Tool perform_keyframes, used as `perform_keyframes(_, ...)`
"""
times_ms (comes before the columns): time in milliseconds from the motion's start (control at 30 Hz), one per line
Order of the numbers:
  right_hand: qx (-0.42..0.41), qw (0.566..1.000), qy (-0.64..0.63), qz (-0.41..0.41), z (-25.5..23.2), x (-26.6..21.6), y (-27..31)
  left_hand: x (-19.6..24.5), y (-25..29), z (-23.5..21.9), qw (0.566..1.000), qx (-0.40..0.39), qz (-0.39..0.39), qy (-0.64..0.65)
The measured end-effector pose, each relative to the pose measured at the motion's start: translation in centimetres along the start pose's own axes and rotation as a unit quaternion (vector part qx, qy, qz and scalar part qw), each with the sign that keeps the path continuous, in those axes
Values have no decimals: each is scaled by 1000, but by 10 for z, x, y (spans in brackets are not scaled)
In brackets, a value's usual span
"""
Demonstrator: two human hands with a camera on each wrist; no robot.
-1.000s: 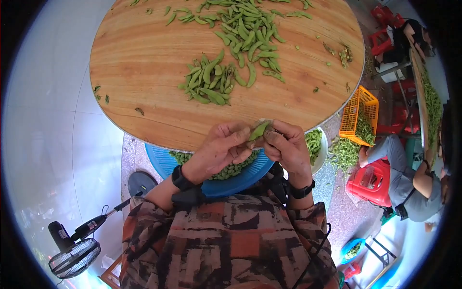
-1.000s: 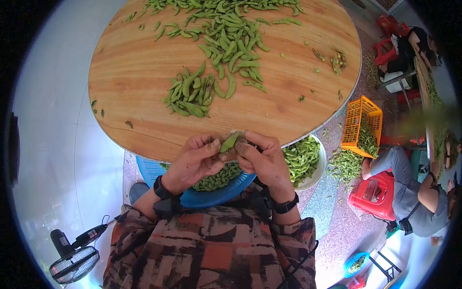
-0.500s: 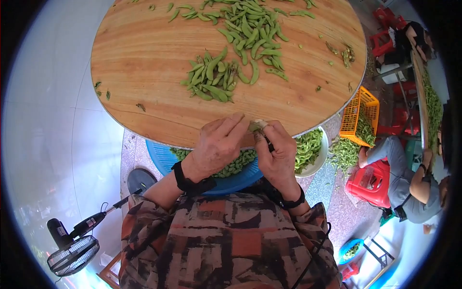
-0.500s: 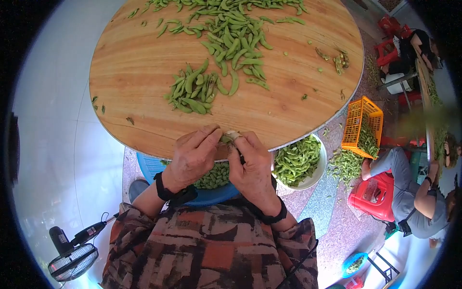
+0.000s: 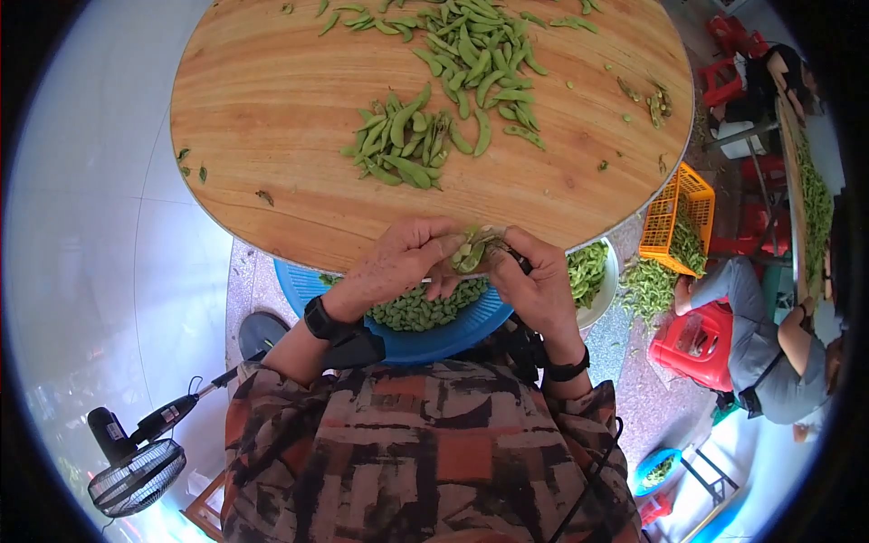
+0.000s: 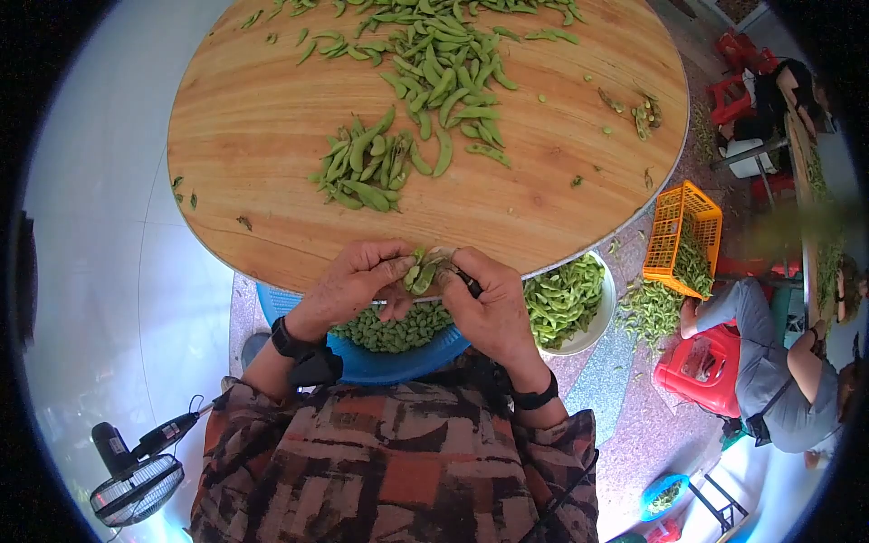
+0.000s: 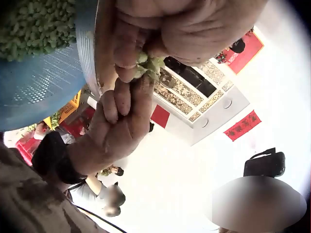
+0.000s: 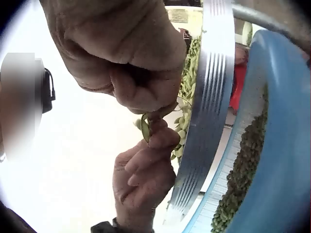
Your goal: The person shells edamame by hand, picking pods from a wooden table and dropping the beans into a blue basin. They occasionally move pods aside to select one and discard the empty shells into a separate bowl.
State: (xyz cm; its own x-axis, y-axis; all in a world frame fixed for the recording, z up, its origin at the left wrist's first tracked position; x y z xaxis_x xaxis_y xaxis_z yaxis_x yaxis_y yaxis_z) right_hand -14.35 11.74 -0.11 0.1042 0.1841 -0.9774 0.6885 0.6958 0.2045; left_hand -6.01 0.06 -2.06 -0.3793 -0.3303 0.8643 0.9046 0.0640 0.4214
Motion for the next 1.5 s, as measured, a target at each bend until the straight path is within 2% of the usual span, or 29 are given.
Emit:
perform_keyframes(33,-1,1000,0,1,3,0,-1,-1,0,0,999,7,-1,31)
perform_keyframes(67,43,989,90,-105,0,-16,-1,-1,1,3,999,8,-1,32)
perform_keyframes(100,87,958,177,-208,0,-32,4,5,2,6,999,16,18,46)
perform_keyframes(233,115,948,217,-203,7,-36,8,1,2,5,996,21,39,83)
perform_keyframes(267,125,942,215,-225,8,-37,10,1,3,5,996,22,39,83)
perform_keyframes(300,136,936,213,-247,8,-39,11,0,3,4,996,40,42,65)
perform_keyframes(367,161,936,204,-238,2,-40,10,3,6,3,996,57,45,49)
perform_keyframes(400,187,935,196,-229,-4,-40,9,7,8,4,997,64,50,-13)
perform_keyframes(433,187,935,197,-229,-6,-40,8,10,10,5,993,70,55,-76)
perform_keyframes(500,129,961,139,-200,-4,-35,2,6,11,10,995,53,48,-72)
perform_keyframes(567,114,967,117,-195,-3,-33,1,3,10,13,996,37,42,-67)
perform_keyframes(633,95,973,93,-189,1,-31,1,-1,9,14,999,9,25,20)
perform_keyframes(733,98,972,102,-186,3,-31,2,5,12,17,997,21,48,54)
perform_keyframes(800,145,922,206,-294,7,-49,12,0,10,16,997,18,55,54)
perform_keyframes(833,146,922,206,-294,10,-51,13,-1,8,16,996,16,62,54)
perform_keyframes(900,153,899,212,-352,16,-61,22,-2,9,17,995,18,54,87)
perform_keyframes(967,153,900,204,-353,15,-60,21,-4,10,20,992,20,46,119)
perform_keyframes(1033,151,902,195,-354,14,-58,21,-19,11,16,968,79,-34,236)
perform_keyframes(1133,163,908,191,-336,11,-56,18,-19,15,15,952,95,-45,289)
perform_keyframes(1267,167,892,202,-369,13,-60,21,-16,16,14,938,96,-48,329)
perform_keyframes(1333,166,886,209,-378,15,-61,22,-9,14,16,941,8,2,338)
perform_keyframes(1367,167,886,209,-380,16,-60,23,-9,15,17,941,8,2,338)
perform_keyframes(1433,168,885,209,-381,15,-61,24,-7,18,19,987,24,18,158)
perform_keyframes(1500,175,897,192,-357,9,-60,22,-14,18,15,989,-3,15,145)
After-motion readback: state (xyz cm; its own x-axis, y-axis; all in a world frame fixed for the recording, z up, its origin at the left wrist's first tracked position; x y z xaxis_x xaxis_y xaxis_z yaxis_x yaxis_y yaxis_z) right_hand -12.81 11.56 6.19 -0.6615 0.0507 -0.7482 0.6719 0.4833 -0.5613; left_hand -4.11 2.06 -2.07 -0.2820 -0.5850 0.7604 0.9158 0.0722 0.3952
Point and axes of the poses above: each hand's wrist, its own y-axis away from the middle knuckle, its own z-axis out of the palm, x = y × z, the point moved 8 cm from there along -y, towards the middle knuckle, and after that the axes turned 7 degrees about x, right-handed, at the moved point
